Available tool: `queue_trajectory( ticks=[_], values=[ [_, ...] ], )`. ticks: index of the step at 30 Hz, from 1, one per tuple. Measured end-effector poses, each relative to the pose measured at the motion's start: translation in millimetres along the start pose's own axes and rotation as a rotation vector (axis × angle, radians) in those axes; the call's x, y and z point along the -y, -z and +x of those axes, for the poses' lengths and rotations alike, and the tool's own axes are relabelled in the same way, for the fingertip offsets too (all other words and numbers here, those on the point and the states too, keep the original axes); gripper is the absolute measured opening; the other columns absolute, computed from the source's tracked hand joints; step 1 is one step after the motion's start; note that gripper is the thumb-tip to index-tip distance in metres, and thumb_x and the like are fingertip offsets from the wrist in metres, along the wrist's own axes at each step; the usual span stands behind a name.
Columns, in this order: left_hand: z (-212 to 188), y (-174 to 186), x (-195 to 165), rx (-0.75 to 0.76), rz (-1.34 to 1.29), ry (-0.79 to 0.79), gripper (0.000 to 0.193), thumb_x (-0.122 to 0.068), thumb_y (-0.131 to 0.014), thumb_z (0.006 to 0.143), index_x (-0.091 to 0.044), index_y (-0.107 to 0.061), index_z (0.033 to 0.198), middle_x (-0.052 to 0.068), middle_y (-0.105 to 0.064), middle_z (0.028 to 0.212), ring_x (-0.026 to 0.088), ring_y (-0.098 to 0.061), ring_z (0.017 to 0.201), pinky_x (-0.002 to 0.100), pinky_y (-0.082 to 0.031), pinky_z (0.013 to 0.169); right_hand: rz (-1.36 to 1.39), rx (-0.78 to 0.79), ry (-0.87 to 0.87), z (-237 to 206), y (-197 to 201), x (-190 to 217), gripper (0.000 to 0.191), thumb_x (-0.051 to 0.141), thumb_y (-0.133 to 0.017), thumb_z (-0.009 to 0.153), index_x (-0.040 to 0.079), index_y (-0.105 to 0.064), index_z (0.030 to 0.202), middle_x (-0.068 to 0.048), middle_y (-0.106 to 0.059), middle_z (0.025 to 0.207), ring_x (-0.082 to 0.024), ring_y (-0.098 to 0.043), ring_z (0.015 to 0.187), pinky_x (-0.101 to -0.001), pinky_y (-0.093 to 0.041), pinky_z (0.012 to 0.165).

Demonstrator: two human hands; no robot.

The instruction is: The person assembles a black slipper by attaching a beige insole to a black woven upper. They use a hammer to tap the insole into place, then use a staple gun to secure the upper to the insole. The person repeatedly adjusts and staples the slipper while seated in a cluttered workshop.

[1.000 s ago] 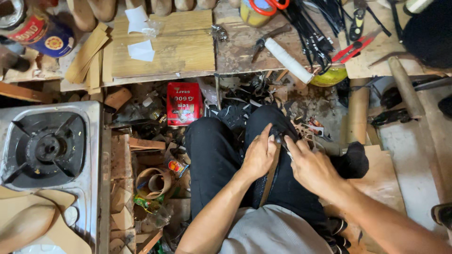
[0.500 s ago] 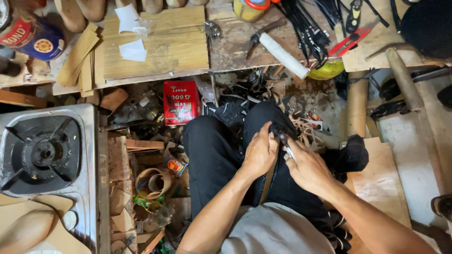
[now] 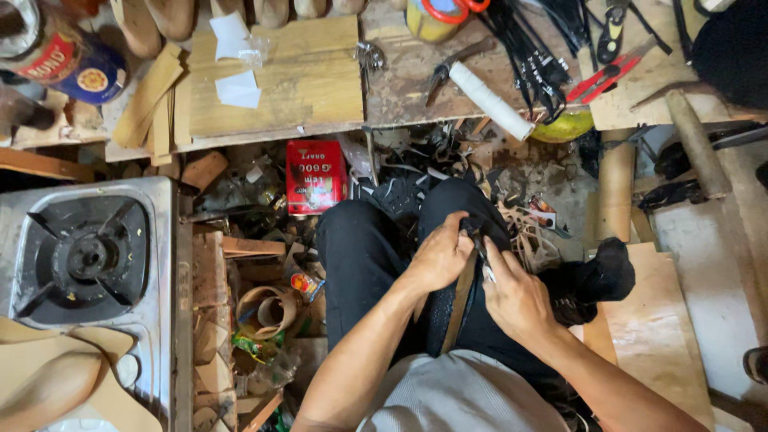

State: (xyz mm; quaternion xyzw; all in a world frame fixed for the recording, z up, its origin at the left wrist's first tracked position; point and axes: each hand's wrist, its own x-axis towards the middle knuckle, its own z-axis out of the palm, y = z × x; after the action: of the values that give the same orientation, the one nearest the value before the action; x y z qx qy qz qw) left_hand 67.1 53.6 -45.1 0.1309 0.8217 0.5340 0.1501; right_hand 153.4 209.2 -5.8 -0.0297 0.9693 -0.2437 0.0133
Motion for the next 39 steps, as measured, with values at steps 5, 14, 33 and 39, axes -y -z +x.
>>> queue_trajectory(
  ticks=[5,14,33,39],
  values=[
    [-7.7,-11.3,-4.2,-0.024,0.028,-0.041,0.057,-0.017,-0.050,0.092,0.006,-0.044,0.143,0.034,-0.068,0.110,0.047,-0.064,0.112,0.048,-0.047,0.101,0.216,0.082,0.030,6.6,20.5,-10.3,0.052,0.013,-0.060,0.092,0.002,-0.050,0.142,-0.019,-0.071,0.109,-0.042,-0.069,0.096,-0.0491,-0.055,0.081],
    [-11.8,9.9,-4.7,0.080,-0.072,-0.018,0.053,-0.018,-0.044,0.097,0.004,-0.043,0.145,0.033,-0.068,0.106,0.044,-0.066,0.110,0.046,-0.050,0.097,-0.013,0.113,-0.025,-8.7,20.9,2.9,0.056,0.012,-0.061,0.086,0.002,-0.052,0.140,-0.023,-0.067,0.105,-0.043,-0.068,0.085,-0.0484,-0.055,0.076],
    [-26.7,-2.2,-17.2,0.021,-0.011,-0.136,0.054,-0.015,-0.047,0.097,0.007,-0.041,0.146,0.034,-0.066,0.112,0.046,-0.063,0.114,0.048,-0.047,0.102,-0.029,0.168,-0.014,-5.4,53.0,9.9,0.059,0.015,-0.061,0.087,0.003,-0.048,0.143,-0.023,-0.068,0.104,-0.045,-0.069,0.082,-0.0518,-0.056,0.072],
    [-27.1,18.6,-22.0,0.137,-0.089,-0.109,0.051,-0.020,-0.046,0.100,0.003,-0.043,0.146,0.030,-0.070,0.096,0.043,-0.070,0.098,0.047,-0.053,0.090,-0.058,0.068,0.017,-13.2,42.0,11.8,0.060,0.011,-0.062,0.083,0.003,-0.051,0.142,-0.024,-0.069,0.102,-0.046,-0.069,0.072,-0.0533,-0.057,0.066]
  ],
)
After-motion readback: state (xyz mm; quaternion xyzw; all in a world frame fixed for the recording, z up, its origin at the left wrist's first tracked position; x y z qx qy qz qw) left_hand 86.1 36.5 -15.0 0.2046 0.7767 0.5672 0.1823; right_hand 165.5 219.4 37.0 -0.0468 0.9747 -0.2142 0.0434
